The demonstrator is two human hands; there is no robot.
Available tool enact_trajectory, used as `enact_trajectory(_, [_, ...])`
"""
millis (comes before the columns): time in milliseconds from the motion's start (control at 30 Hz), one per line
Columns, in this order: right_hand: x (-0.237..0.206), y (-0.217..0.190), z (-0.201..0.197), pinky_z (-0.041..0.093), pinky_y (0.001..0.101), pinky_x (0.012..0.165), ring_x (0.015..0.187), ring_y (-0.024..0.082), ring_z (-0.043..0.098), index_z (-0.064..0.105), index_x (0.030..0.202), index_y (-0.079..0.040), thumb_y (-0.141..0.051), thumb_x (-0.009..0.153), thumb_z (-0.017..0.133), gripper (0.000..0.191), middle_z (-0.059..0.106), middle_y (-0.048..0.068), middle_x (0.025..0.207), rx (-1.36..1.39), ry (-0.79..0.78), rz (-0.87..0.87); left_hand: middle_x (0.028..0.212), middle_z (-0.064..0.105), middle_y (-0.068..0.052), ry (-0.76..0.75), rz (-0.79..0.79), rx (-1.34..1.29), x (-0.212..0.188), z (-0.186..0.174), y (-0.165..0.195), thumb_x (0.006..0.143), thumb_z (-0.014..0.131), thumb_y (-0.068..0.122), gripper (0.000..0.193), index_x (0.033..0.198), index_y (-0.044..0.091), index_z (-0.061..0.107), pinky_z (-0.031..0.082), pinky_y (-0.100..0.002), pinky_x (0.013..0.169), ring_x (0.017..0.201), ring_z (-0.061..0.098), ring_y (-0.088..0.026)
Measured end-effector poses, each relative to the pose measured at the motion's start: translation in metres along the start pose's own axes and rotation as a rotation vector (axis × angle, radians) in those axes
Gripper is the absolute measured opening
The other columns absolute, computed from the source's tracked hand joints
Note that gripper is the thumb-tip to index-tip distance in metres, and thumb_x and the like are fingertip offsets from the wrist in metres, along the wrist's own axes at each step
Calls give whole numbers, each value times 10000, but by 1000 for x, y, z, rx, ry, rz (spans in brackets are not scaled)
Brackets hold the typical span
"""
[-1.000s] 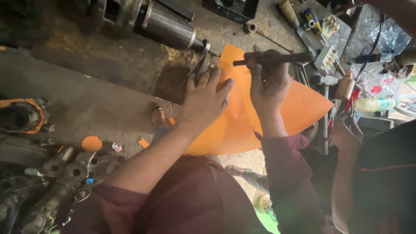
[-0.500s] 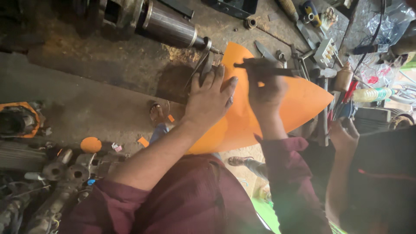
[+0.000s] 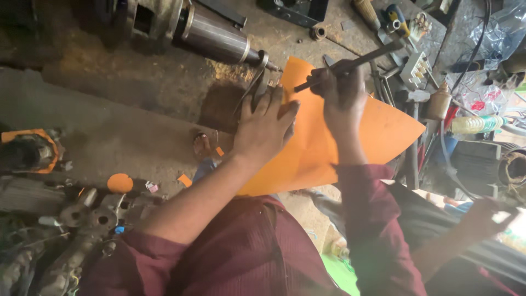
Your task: The person holds a round metal hub on an orange sheet of paper and traces around it with a marker, marking the bolt-hole positions. They then place the hub into a cut circular opening in the paper and continue marking around its edge on the workbench.
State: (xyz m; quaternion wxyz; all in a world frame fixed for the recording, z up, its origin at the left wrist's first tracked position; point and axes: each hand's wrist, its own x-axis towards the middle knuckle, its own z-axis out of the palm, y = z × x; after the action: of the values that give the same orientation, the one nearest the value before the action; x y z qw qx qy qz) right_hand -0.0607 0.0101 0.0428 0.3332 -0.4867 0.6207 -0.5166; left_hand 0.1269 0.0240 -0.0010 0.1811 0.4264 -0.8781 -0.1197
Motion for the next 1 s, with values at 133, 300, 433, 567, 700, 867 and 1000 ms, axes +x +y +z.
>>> enact_trajectory(133, [15,-12,-3,674,318,808,944,219,791,493,1214,7,-64,1122,594,154,753,150,1061,-79,-23,6,1494,493,-175,-24,-1,-21,-1,1,-1,972,570,399,482,1418,219,597,350,-616,1110,1358,485,-331])
enact_trajectory(300, [26,-29,3,665,287,774,917,174,811,525,1195,12,-35,1098,609,136,786,119,1016,-310,-136,-120,1506,508,-201,48,24,-39,-4,3,-1,993,583,393,482,1432,196,603,351,-607,1129,1340,500,-333])
enact_trajectory(433, [28,-35,12,653,278,726,858,145,802,563,1124,-2,-60,1065,671,136,790,81,955,-453,-198,-103,1470,522,-190,59,15,-41,-3,7,-3,981,600,389,463,1406,206,622,364,-625,1107,1318,507,-336])
enact_trajectory(567, [29,-37,14,604,290,713,831,165,777,600,1150,-4,-55,1053,701,148,789,80,934,-598,-249,-269,1475,532,-193,82,9,-71,-4,11,-4,988,612,382,457,1405,194,631,378,-626,1104,1306,514,-330])
enact_trajectory(700, [25,-35,15,610,267,726,850,152,795,592,1112,-9,-71,1044,705,145,796,69,952,-553,-220,-216,1468,545,-187,102,12,-70,-4,11,-4,949,619,380,476,1390,204,635,377,-621,1088,1301,530,-313])
enact_trajectory(867, [6,-32,15,602,274,755,873,163,780,583,1107,-2,-48,1054,714,148,789,103,987,-478,-176,-241,1452,553,-185,115,18,-26,-4,7,-1,953,627,379,454,1373,207,634,369,-595,1125,1288,541,-320])
enact_trajectory(1000, [-19,-36,2,616,316,926,1045,235,740,503,1172,33,-12,1177,627,131,706,188,1134,-78,-100,-280,1304,614,-159,12,27,-45,6,1,1,926,629,322,434,1330,168,661,351,-570,1153,1229,551,-325])
